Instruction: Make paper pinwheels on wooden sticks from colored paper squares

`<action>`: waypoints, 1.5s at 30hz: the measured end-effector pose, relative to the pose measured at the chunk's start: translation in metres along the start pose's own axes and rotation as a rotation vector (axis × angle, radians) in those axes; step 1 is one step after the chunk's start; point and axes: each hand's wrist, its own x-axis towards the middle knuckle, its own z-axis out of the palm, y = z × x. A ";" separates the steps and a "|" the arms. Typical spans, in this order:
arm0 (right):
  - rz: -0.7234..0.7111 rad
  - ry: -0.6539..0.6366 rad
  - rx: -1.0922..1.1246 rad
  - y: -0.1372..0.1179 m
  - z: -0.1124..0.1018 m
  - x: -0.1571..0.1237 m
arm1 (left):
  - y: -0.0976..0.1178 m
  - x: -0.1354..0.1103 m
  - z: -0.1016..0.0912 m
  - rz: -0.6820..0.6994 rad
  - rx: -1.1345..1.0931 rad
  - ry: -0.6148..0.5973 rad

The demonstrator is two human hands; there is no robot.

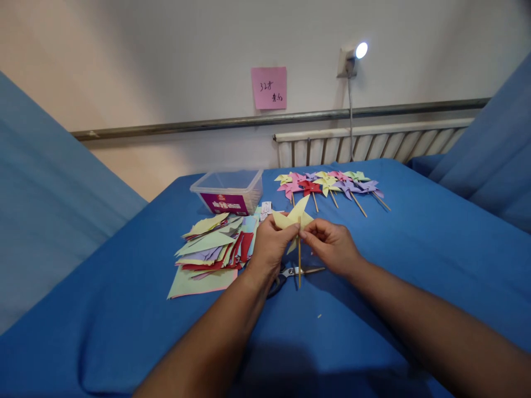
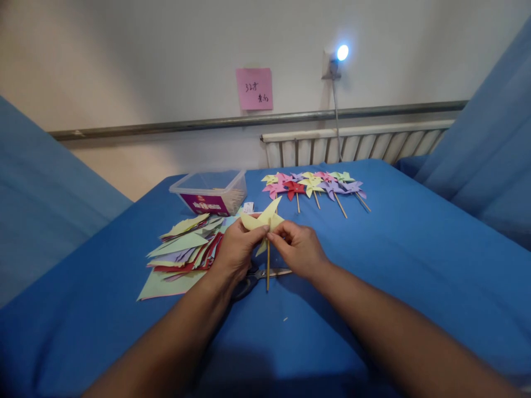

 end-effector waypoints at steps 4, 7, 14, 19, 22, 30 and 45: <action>0.016 0.251 0.003 -0.011 -0.012 0.008 | 0.002 -0.001 0.000 -0.055 -0.076 -0.044; 0.113 0.186 0.135 -0.014 -0.019 0.016 | 0.004 -0.003 0.002 -0.091 -0.136 -0.115; 0.205 -0.038 0.336 -0.009 -0.017 0.017 | 0.005 -0.007 0.004 -0.119 -0.097 -0.183; 0.197 -0.004 0.308 -0.005 -0.015 0.017 | 0.002 -0.005 0.004 -0.100 -0.027 -0.136; 0.194 0.024 0.277 -0.006 -0.013 0.017 | -0.001 -0.004 0.003 -0.076 0.006 -0.104; 0.182 0.024 0.297 -0.003 -0.010 0.017 | -0.001 -0.003 0.001 -0.014 0.081 -0.116; 0.167 -0.023 0.301 -0.001 -0.014 0.017 | 0.008 -0.007 0.002 -0.021 0.133 -0.119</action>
